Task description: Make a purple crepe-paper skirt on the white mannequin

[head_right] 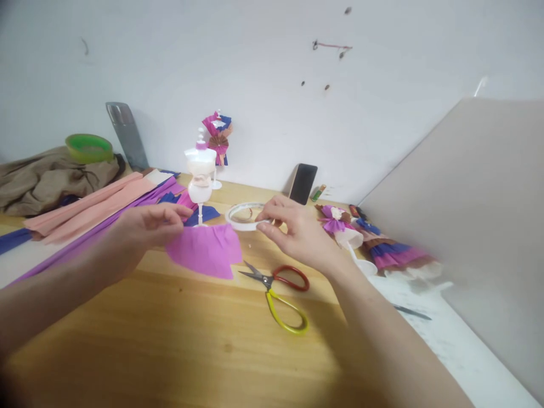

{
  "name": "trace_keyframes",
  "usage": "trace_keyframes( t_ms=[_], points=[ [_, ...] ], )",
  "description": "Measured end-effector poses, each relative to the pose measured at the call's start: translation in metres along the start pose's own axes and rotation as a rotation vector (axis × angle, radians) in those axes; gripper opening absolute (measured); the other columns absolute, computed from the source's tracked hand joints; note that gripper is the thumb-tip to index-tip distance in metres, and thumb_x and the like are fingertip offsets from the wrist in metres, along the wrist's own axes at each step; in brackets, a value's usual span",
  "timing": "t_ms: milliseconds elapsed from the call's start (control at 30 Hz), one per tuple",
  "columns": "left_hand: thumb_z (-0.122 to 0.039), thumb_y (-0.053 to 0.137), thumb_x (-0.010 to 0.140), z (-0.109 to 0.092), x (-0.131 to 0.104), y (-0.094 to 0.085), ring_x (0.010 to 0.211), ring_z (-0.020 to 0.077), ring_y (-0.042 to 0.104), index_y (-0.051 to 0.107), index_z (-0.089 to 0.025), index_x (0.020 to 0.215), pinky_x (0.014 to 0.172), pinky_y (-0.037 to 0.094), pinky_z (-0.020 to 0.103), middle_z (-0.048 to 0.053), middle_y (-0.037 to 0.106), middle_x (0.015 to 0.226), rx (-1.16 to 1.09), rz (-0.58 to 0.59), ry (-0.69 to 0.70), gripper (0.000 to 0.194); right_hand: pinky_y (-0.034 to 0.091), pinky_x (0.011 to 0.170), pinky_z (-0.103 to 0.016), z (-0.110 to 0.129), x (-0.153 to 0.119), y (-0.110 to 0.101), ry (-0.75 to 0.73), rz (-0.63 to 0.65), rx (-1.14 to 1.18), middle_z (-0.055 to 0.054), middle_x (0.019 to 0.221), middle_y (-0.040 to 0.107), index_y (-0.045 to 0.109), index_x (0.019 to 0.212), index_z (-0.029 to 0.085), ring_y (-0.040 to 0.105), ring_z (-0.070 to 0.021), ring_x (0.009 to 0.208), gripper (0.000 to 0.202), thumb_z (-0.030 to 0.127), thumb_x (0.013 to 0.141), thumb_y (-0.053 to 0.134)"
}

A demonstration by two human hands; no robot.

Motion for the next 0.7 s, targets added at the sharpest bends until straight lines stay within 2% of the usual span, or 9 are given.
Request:
trace_keyframes(
  t_ms=[67,133,200,267,367,433,567,700],
  points=[
    [-0.031,0.073,0.066,-0.005,0.009,-0.004,0.092,0.0233,0.064,0.063,-0.019,0.060,0.076,0.050,0.033,0.005,0.069,0.094,0.030,-0.117,0.059,0.016,0.047,0.066,-0.031,0.000,0.006,-0.009,0.029,-0.117,-0.081,-0.005,0.081,0.062,0.068,0.079,0.019,0.059,-0.0179,0.073,0.015,0.023,0.087,0.056],
    [-0.029,0.071,0.065,-0.011,0.018,-0.007,0.085,0.0209,0.062,0.061,-0.020,0.059,0.077,0.049,0.033,0.003,0.066,0.083,0.050,-0.204,0.137,0.015,0.046,0.064,-0.031,0.002,0.013,-0.015,0.050,-0.204,-0.149,-0.005,0.078,0.061,0.068,0.077,0.019,0.058,-0.0176,0.070,0.014,0.021,0.085,0.057],
    [-0.029,0.071,0.065,-0.017,0.025,-0.009,0.088,0.0216,0.061,0.062,-0.020,0.058,0.084,0.049,0.034,0.003,0.066,0.084,0.081,-0.266,0.229,0.014,0.046,0.063,-0.032,0.006,0.019,-0.019,0.069,-0.275,-0.207,-0.005,0.078,0.061,0.069,0.076,0.019,0.058,-0.0181,0.070,0.014,0.020,0.084,0.057],
    [-0.029,0.071,0.066,-0.024,0.031,-0.010,0.097,0.0236,0.061,0.063,-0.019,0.059,0.091,0.047,0.036,0.005,0.067,0.096,0.111,-0.302,0.301,0.014,0.046,0.063,-0.032,0.009,0.025,-0.021,0.083,-0.324,-0.248,-0.006,0.080,0.061,0.069,0.076,0.019,0.059,-0.0193,0.072,0.014,0.020,0.083,0.057],
    [-0.029,0.072,0.066,-0.028,0.037,-0.012,0.104,0.0250,0.061,0.063,-0.018,0.060,0.094,0.047,0.036,0.007,0.065,0.111,0.122,-0.323,0.319,0.015,0.047,0.065,-0.033,0.011,0.033,-0.022,0.078,-0.368,-0.275,-0.007,0.080,0.061,0.070,0.076,0.019,0.060,-0.0208,0.075,0.016,0.021,0.083,0.056],
    [-0.028,0.072,0.065,-0.028,0.040,-0.014,0.104,0.0250,0.062,0.063,-0.018,0.060,0.094,0.047,0.036,0.007,0.066,0.112,0.110,-0.335,0.303,0.015,0.048,0.066,-0.034,0.010,0.037,-0.021,0.075,-0.390,-0.282,-0.007,0.080,0.061,0.070,0.075,0.018,0.060,-0.0208,0.074,0.017,0.021,0.083,0.056],
    [-0.027,0.075,0.063,-0.023,0.048,-0.015,0.103,0.0251,0.064,0.062,-0.018,0.058,0.097,0.046,0.036,0.009,0.070,0.108,0.037,-0.335,0.265,0.017,0.048,0.068,-0.036,0.008,0.043,-0.017,0.089,-0.416,-0.281,-0.009,0.081,0.063,0.072,0.076,0.016,0.059,-0.0203,0.071,0.018,0.022,0.083,0.055],
    [-0.027,0.077,0.061,-0.015,0.056,-0.015,0.097,0.0255,0.067,0.060,-0.019,0.058,0.088,0.051,0.036,0.007,0.073,0.091,-0.105,-0.299,0.246,0.019,0.048,0.068,-0.035,0.007,0.047,-0.014,0.091,-0.420,-0.257,-0.009,0.083,0.063,0.072,0.078,0.016,0.060,-0.0210,0.075,0.019,0.023,0.084,0.055]
  ],
)
Point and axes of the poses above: each hand's wrist, its own x-axis towards the middle knuckle, its own y-axis out of the palm, z = x × y, the point moved 7 cm from there along x, towards the middle knuckle
